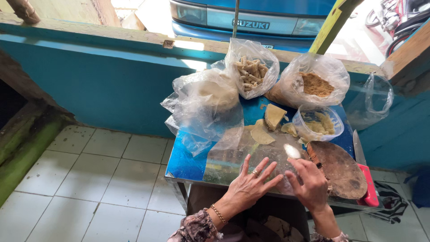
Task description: The person spoons brown filling from a plastic bag onto triangular dough wrappers on a small table and folds the wrappers closed by hand, setting the folded pastries on the table. They repeat this for wrapper after wrapper, occasionally reaching into the filling bag for more.
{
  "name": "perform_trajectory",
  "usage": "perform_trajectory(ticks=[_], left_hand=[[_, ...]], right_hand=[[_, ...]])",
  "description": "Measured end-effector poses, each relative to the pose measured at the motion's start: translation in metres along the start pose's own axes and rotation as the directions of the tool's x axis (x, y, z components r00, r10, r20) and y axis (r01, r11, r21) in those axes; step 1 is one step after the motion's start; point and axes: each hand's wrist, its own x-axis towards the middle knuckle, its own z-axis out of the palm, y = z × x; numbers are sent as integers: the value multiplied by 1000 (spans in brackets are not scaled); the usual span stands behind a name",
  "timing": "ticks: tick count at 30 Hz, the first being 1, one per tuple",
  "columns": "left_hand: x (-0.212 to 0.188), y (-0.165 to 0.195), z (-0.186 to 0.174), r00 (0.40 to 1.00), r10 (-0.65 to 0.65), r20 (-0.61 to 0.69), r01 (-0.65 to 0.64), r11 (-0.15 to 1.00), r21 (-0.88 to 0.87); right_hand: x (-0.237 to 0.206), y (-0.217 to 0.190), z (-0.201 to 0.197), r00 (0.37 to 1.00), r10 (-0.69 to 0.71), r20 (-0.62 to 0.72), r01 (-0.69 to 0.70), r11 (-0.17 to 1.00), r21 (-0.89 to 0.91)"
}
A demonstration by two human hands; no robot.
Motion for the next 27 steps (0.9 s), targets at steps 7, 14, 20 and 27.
perform_trajectory(ticks=[7,14,20,27], left_hand=[[12,-33,-11,994,-106,36,109,835,-539],[8,-47,-5,754,-628,-194,313,603,-734],[16,-53,-2,735,-677,-39,382,461,-801],[16,-52,-11,717,-697,28,424,403,-811]], right_hand=[[84,44,18,994,40,105,-32,996,-80],[125,16,64,855,53,517,-115,989,89],[112,-6,70,920,-127,370,136,991,1],[117,-8,73,840,-282,464,411,888,-204]])
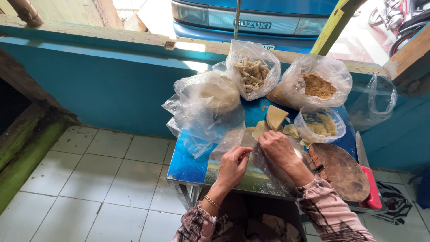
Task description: The person spoons brown filling from a plastic bag onto triangular dough wrappers on a small table and folds the wrappers closed by hand, setting the folded pastries on the table. They repeat this for wrapper after wrapper, occasionally reaching into the filling bag for more.
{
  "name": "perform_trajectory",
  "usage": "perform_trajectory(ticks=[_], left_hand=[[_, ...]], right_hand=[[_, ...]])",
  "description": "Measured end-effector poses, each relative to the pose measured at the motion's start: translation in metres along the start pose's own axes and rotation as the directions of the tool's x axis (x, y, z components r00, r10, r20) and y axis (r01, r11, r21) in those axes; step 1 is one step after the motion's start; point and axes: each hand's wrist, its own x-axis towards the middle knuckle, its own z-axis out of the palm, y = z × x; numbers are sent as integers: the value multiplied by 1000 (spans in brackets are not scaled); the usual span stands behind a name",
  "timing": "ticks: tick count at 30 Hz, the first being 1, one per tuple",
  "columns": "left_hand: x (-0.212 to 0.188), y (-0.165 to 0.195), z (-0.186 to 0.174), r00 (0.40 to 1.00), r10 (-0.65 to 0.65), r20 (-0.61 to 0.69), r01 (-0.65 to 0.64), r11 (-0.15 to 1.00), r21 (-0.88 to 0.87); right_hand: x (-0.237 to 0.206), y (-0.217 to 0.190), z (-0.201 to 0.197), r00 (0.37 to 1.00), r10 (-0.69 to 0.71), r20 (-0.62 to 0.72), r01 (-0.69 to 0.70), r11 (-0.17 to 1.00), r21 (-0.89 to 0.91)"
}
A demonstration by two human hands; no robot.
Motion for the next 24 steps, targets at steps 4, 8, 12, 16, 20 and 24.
perform_trajectory(ticks=[4,8,12,16,20,24], left_hand=[[0,4,-3,997,61,-41,-60,998,15],[20,1,11,990,140,7,-136,940,312],[76,-6,41,990,64,122,-122,828,548],[106,-5,57,989,-112,100,26,782,623],[101,-13,51,984,-137,115,51,830,555],[76,-9,35,978,-98,183,34,944,327]], right_hand=[[-3,18,-9,976,213,-43,-172,877,449],[-8,11,-14,846,503,179,-534,799,277],[-4,-1,-7,850,522,65,-513,796,322],[0,4,2,826,546,143,-550,723,418],[-5,9,11,814,563,141,-529,620,579],[-29,13,0,824,552,128,-464,528,711]])
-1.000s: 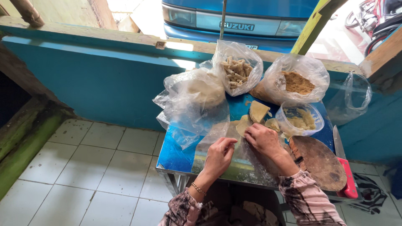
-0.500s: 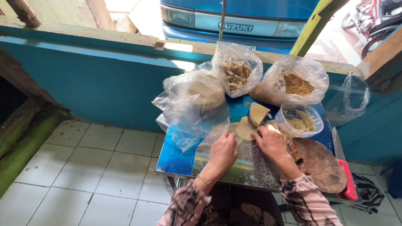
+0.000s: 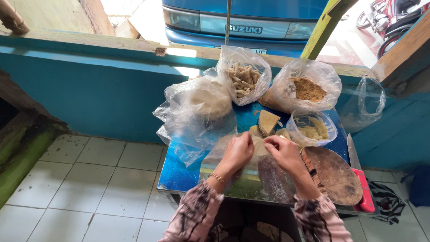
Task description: The person spoons brown filling from a plastic bag onto triangular dough wrappers on a small table and folds the wrappers closed by hand, setting the folded pastries on the table. They repeat this for wrapper after wrapper, occasionally reaching into the filling bag for more.
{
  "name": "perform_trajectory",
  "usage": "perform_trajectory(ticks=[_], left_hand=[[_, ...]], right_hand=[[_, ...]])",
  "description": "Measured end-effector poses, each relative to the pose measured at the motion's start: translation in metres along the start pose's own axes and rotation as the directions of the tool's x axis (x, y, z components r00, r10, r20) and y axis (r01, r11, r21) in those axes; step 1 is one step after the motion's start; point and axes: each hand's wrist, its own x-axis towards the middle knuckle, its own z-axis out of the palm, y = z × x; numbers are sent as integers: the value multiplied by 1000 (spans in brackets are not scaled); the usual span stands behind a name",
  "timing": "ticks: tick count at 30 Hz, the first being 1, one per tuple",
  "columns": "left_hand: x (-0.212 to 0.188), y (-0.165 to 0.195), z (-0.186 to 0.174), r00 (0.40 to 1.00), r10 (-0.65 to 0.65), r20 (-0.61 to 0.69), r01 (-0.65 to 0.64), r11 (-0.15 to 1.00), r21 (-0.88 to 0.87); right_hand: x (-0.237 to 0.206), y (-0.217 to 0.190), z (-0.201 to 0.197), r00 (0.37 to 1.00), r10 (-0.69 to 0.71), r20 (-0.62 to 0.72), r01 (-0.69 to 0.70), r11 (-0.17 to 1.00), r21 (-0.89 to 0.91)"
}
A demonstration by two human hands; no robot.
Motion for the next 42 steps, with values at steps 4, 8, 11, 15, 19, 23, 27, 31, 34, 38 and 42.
perform_trajectory(ticks=[4,8,11,15,19,23,27,31,34,38,42], left_hand=[[-41,-4,-3,996,16,93,-17,1000,8],[-69,-8,6,993,116,8,-117,988,97],[-78,-13,9,989,139,-51,-136,989,61],[-82,-14,10,962,245,-119,-236,968,91],[-83,-13,9,965,226,-137,-222,974,42],[-84,-10,6,970,197,-143,-198,980,6],[-85,-7,3,973,175,-151,-175,985,14],[-88,-2,3,969,182,-170,-179,983,34],[-90,-2,3,966,176,-187,-173,984,36],[-90,-3,3,972,157,-175,-157,987,15],[-90,-3,4,969,162,-185,-161,987,18]], right_hand=[[-39,-5,-12,974,174,144,-154,979,-136],[-60,-3,-17,998,-57,-1,52,920,-388],[-40,24,-66,990,-86,-112,-20,701,-712],[-7,61,-109,994,-109,-10,62,639,-767],[10,72,-109,997,68,25,-37,779,-626],[3,72,-104,998,39,-39,-45,984,-171],[-27,41,-72,980,-185,-66,185,983,-14],[-53,1,-13,900,-366,235,427,645,-634],[-64,-10,5,841,-446,305,525,539,-658],[-66,-2,6,822,-470,323,537,449,-715],[-47,12,-2,851,-405,334,487,372,-790]])
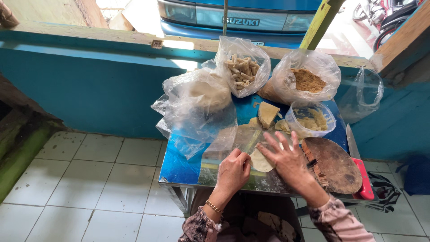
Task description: The person spoons brown filling from a plastic bag onto triangular dough wrappers on a small table and folds the wrappers closed by hand, setting the folded pastries on the table. They repeat this for wrapper after wrapper, occasionally reaching into the filling bag for more.
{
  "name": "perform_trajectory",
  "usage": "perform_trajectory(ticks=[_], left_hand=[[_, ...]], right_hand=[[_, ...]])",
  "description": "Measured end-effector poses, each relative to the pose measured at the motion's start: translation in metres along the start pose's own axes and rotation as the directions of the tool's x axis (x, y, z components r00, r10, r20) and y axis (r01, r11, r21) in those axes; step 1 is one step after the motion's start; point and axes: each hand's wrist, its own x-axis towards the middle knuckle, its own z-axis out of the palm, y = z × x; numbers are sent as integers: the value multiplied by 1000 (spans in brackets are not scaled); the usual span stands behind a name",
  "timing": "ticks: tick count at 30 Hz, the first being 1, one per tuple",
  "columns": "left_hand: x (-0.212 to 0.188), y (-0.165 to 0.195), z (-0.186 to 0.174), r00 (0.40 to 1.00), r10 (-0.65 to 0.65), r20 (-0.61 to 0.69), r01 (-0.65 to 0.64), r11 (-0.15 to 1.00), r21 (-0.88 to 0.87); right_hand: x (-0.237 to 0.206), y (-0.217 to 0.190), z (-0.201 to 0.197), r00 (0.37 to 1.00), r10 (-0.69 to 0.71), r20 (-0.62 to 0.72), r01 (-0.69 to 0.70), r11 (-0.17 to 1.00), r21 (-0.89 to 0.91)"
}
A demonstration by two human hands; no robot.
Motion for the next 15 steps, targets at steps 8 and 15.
perform_trajectory(ticks=[8,15], left_hand=[[-1,-1,0,1000,-23,-15,22,1000,-19],[-4,1,0,1000,-22,21,21,1000,7]], right_hand=[[-8,-3,-8,995,90,-45,-66,921,383],[-60,6,-39,981,-17,-192,94,910,403]])
